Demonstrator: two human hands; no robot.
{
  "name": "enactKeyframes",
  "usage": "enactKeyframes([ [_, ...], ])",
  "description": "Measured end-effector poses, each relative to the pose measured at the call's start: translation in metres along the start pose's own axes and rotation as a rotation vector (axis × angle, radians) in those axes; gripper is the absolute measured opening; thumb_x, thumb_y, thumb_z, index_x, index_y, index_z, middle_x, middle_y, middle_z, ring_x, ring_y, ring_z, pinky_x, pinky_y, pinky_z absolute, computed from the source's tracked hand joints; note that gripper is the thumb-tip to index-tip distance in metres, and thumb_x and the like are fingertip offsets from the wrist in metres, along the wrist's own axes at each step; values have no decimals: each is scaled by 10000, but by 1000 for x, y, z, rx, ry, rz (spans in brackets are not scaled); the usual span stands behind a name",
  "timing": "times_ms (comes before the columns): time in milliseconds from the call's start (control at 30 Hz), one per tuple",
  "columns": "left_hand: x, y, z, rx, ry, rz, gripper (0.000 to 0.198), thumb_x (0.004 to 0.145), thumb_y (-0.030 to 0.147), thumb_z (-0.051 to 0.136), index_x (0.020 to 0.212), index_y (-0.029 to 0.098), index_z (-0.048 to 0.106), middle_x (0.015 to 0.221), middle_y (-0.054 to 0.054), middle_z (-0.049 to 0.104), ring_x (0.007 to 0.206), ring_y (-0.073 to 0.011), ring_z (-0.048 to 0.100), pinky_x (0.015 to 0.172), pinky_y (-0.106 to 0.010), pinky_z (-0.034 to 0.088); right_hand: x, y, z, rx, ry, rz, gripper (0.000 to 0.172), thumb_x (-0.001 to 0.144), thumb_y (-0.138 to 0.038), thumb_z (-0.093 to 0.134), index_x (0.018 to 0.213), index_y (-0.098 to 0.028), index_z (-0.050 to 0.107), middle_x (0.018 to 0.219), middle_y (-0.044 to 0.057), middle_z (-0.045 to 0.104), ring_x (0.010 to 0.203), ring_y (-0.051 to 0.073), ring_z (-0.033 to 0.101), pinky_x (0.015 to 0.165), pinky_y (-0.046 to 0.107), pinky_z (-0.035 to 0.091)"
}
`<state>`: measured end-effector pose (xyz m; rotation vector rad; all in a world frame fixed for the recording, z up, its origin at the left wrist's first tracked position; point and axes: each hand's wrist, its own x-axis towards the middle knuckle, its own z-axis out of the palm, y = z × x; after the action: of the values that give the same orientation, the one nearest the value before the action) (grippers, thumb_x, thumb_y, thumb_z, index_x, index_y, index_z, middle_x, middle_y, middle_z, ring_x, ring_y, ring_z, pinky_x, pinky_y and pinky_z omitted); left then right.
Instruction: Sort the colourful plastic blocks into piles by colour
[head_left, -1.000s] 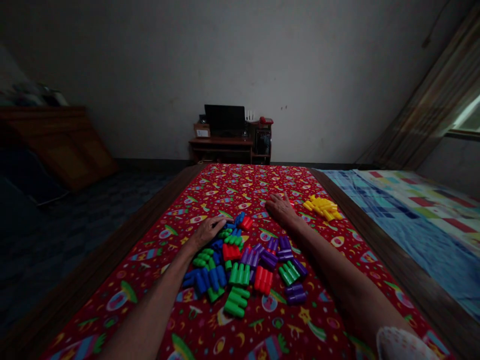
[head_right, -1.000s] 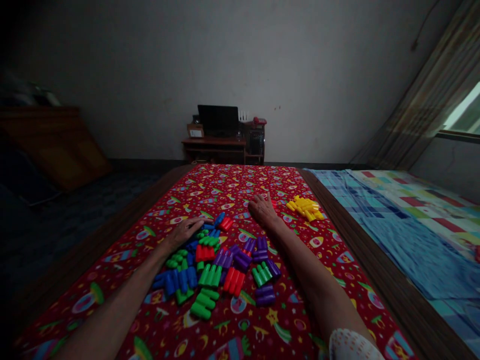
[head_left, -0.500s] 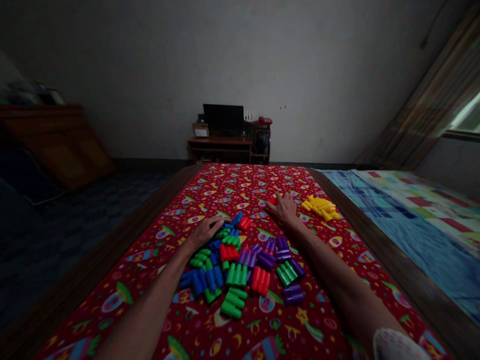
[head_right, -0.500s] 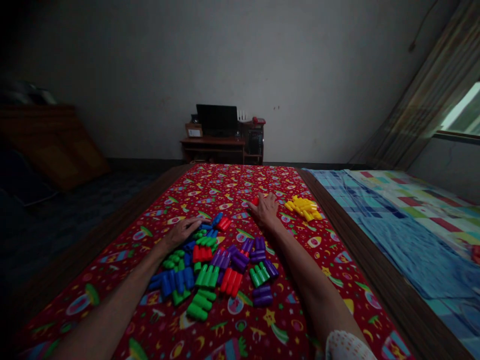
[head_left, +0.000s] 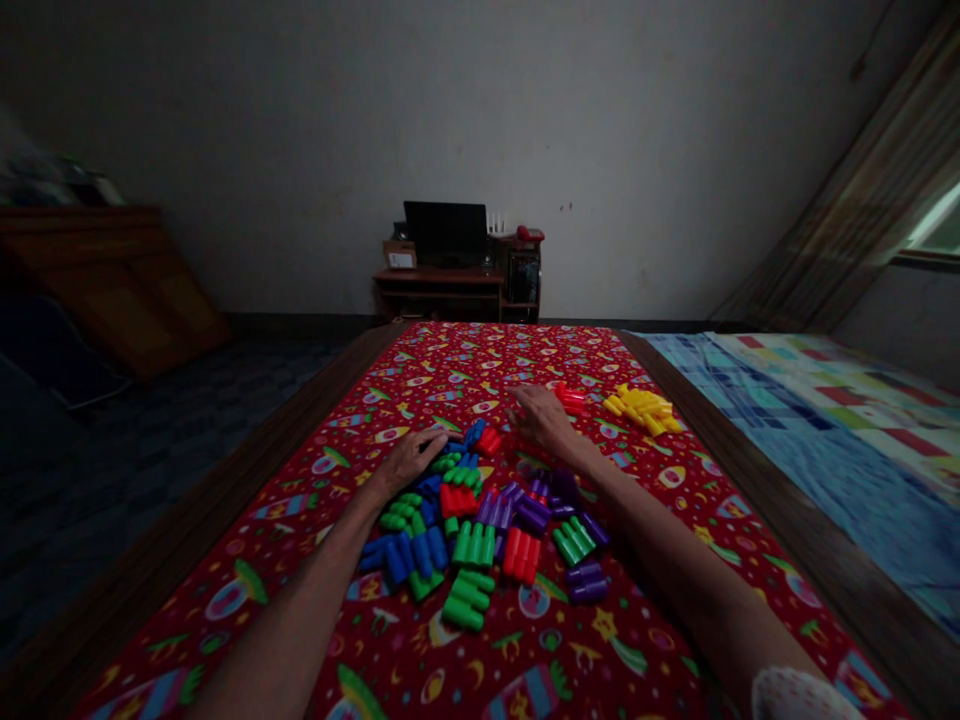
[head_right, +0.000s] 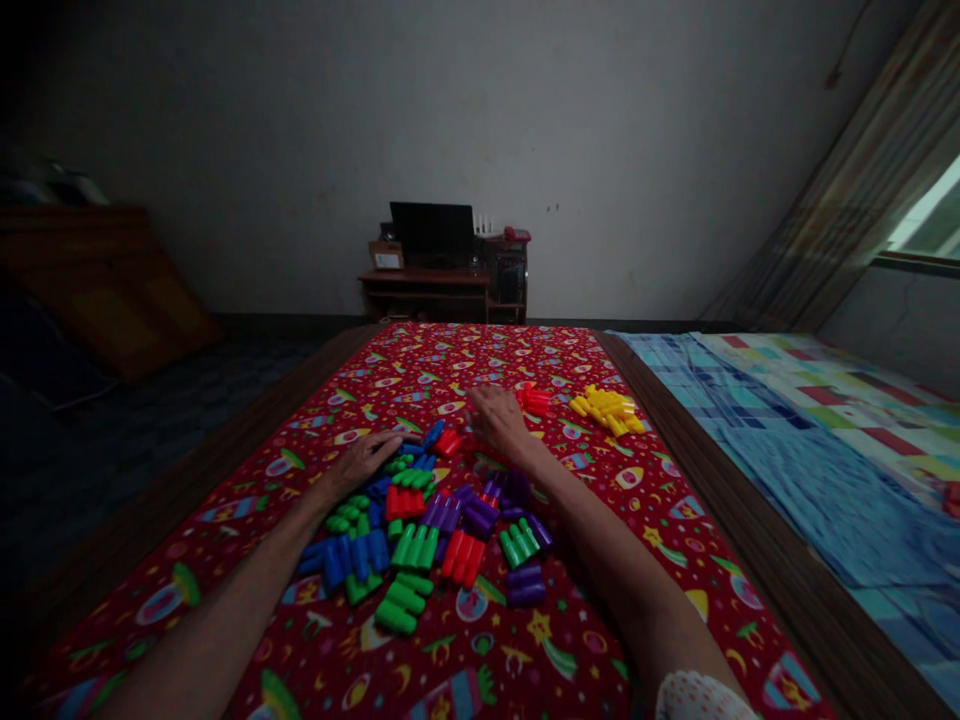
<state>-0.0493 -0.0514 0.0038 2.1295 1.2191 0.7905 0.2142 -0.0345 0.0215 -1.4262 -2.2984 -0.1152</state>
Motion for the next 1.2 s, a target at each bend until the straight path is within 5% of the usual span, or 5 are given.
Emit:
enactKeyframes([
  [200,0,6,-1,5,4,11,582,843,621,382,984,187,742,1049,-76,740,996,-270,662,903,-351,492,-8,-30,28,76,-165,-193,303,898,-341,549,1109,-145,643,967,122,682,881,193,594,770,275,424],
  [667,0,5,-1,2,7,2,591,828,646,391,973,197,747,1036,-73,743,1023,-270,653,925,-348,482,-17,78,5,-122,-23,115,352,899,-223,499,1237,-180,590,1284,161,570,1300,299,391,1066,514,262],
  [833,1,2,-1,19,6,4,598,835,645,381,976,191,743,1050,-77,739,1019,-274,657,922,-348,484,-7,49,-11,19,72,27,335,907,-240,488,1199,-130,609,1194,181,616,1151,265,525,981,399,370],
  [967,1,-1,0,27,-3,8,598,842,641,372,981,190,740,1078,-82,731,1012,-274,661,915,-349,490,-3,0,-14,195,-123,-170,351,920,-250,477,1229,-131,595,950,118,689,832,182,614,764,279,432],
  [1200,2,0,0,30,-9,24,586,851,607,366,978,174,740,1074,-88,731,1012,-272,659,937,-352,479,-8,-33,-22,221,-297,-317,205,848,-198,596,1030,-167,684,917,83,675,774,146,586,675,230,387],
])
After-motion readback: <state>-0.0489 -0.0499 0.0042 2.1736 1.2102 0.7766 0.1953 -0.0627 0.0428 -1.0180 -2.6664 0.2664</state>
